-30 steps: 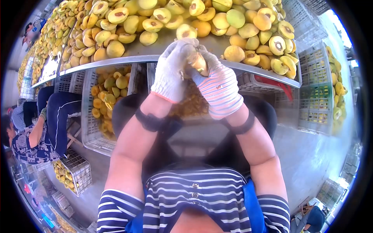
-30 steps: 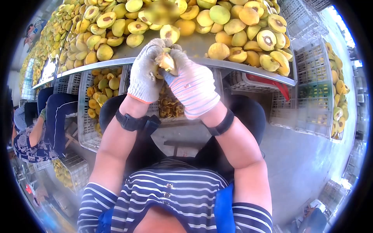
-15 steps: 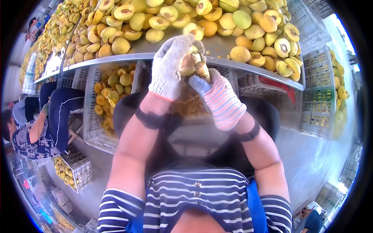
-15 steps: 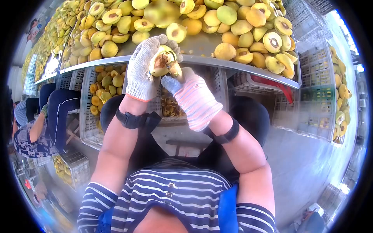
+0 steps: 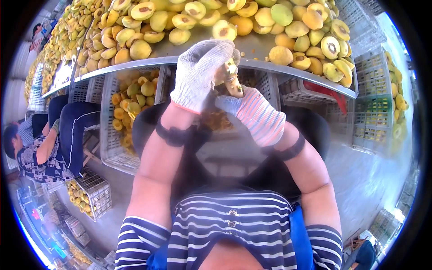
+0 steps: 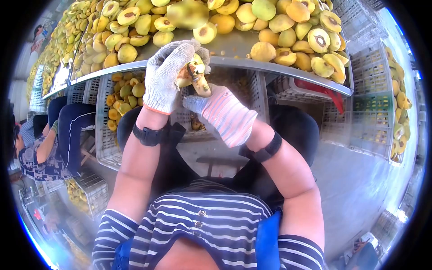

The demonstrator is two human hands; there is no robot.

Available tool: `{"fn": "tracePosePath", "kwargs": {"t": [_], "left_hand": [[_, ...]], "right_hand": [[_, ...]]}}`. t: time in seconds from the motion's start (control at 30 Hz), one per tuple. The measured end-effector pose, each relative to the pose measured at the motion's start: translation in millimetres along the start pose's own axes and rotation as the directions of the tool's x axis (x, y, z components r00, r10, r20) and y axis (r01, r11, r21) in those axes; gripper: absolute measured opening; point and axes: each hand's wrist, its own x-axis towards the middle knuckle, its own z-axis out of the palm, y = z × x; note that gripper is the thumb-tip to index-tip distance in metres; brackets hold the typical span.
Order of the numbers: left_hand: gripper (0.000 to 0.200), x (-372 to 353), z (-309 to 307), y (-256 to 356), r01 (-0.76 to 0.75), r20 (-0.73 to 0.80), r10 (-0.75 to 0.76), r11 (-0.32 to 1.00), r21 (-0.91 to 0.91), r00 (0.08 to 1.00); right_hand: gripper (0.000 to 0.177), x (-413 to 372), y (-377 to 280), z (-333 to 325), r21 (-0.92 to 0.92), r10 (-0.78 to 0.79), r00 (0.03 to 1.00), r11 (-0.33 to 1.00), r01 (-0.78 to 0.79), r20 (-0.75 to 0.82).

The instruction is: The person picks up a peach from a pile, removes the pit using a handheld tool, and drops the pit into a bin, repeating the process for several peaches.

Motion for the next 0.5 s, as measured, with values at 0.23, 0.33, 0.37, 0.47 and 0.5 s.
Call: {"fn": "tracePosePath", "kwargs": {"t": [0.23,0.33,0.37,0.47,0.5], "left_hand": [[0.039,6,-11,0,0.194,0.179,-0.147,0.940,-0.281,0.973],[0.050,3,-9,-9,0.003,0.121,0.026,0.972,-0.236,0.992],[0.049,-4,-9,-8,0.029,0.093,-0.003,0.960,-0.280,0.996],[0.046,-12,-8,-18,0.084,-0.050,-0.108,0.935,-0.345,0.993],[0.045,-11,-7,-24,0.062,-0.109,-0.101,0.947,-0.314,0.989]], "right_hand": [[0.021,5,-42,-19,0.603,0.639,0.642,0.331,-0.726,0.424],[0.021,4,-35,-19,0.523,0.530,0.812,0.634,-0.570,0.244],[0.021,5,-38,-20,0.512,0.546,0.793,0.616,-0.599,0.271],[0.021,2,-20,-5,0.401,0.395,0.897,0.803,-0.441,0.197],[0.021,5,-19,-2,0.256,0.190,0.974,0.942,-0.216,0.123]]}}
